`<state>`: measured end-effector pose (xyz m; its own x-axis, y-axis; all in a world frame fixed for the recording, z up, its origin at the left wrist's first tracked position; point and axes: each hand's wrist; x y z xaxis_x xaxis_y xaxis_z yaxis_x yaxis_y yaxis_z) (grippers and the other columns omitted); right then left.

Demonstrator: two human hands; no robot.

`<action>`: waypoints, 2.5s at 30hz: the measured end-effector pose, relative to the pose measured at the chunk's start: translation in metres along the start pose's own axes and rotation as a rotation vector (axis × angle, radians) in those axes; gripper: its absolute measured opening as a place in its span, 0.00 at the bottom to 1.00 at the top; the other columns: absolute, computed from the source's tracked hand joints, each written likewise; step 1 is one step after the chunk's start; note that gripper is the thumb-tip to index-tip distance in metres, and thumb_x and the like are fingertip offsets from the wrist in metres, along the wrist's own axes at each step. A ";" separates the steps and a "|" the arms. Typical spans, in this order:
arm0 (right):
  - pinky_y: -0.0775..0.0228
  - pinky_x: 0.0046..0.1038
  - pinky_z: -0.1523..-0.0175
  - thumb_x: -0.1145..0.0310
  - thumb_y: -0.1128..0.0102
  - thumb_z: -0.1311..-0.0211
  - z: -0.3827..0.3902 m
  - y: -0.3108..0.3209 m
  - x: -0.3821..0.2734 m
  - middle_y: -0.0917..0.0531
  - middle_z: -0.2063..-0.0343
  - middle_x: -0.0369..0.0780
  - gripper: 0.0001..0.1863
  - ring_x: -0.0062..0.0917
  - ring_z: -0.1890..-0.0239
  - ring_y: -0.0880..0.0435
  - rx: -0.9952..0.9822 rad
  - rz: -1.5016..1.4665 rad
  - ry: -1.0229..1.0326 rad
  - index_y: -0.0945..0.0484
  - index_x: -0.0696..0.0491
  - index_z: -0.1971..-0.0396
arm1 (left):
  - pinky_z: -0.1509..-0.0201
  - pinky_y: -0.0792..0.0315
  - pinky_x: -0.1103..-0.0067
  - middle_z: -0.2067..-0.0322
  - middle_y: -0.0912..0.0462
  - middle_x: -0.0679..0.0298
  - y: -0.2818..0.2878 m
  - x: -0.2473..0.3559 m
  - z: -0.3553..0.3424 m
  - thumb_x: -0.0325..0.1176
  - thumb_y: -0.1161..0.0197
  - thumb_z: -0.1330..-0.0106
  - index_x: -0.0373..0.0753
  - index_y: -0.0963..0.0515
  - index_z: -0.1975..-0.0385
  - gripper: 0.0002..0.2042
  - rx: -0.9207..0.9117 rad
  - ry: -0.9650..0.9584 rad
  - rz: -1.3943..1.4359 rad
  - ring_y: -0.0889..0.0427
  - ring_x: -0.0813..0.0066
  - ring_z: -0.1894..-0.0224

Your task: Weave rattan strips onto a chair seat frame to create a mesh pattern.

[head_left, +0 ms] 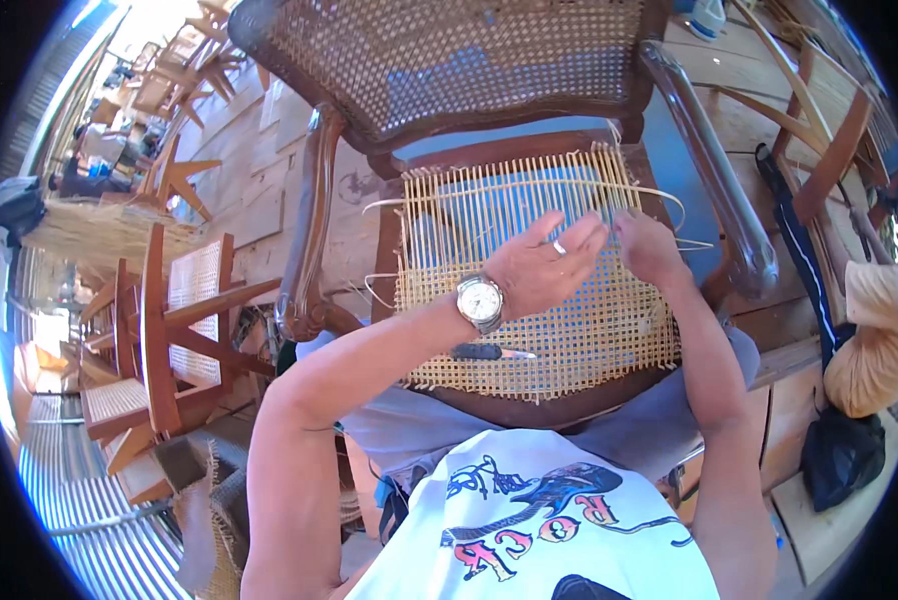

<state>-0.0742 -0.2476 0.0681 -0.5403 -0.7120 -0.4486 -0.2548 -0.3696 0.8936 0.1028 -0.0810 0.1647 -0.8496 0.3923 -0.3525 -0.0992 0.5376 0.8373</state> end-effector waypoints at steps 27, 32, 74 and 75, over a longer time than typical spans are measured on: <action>0.29 0.48 0.54 0.72 0.47 0.39 0.003 0.021 0.007 0.20 0.62 0.48 0.07 0.47 0.57 0.19 0.037 0.032 -0.028 0.27 0.55 0.61 | 0.32 0.40 0.62 0.46 0.22 0.64 0.050 -0.004 -0.037 0.31 0.38 0.45 0.40 0.16 0.60 0.12 0.038 -0.234 0.019 0.30 0.66 0.34; 0.30 0.49 0.52 0.72 0.49 0.37 0.003 0.026 0.001 0.21 0.62 0.49 0.07 0.49 0.55 0.21 -0.013 0.011 -0.041 0.28 0.55 0.61 | 0.32 0.40 0.62 0.45 0.22 0.64 0.051 -0.001 -0.029 0.32 0.37 0.44 0.40 0.17 0.58 0.14 0.001 -0.227 0.014 0.30 0.67 0.33; 0.29 0.47 0.53 0.74 0.48 0.37 -0.005 0.020 0.007 0.25 0.62 0.49 0.04 0.51 0.57 0.23 0.308 -0.076 -0.176 0.28 0.55 0.63 | 0.42 0.31 0.63 0.52 0.18 0.63 -0.099 -0.005 0.044 0.33 0.37 0.38 0.42 0.21 0.56 0.11 -0.331 0.853 0.684 0.23 0.60 0.44; 0.30 0.47 0.54 0.74 0.48 0.37 -0.005 0.022 0.007 0.25 0.63 0.48 0.03 0.51 0.58 0.23 0.350 -0.105 -0.158 0.28 0.54 0.64 | 0.45 0.30 0.64 0.54 0.18 0.62 -0.107 -0.002 0.042 0.33 0.36 0.39 0.43 0.20 0.58 0.10 -0.206 0.723 0.477 0.21 0.60 0.48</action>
<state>-0.0799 -0.2635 0.0844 -0.6065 -0.5707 -0.5536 -0.5580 -0.1905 0.8077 0.1368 -0.1078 0.0580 -0.9367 -0.0649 0.3442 0.3163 0.2651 0.9108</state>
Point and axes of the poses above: each hand's wrist, its own z-axis away from the middle knuckle, its own y-axis out of the back of the hand, x = y × z
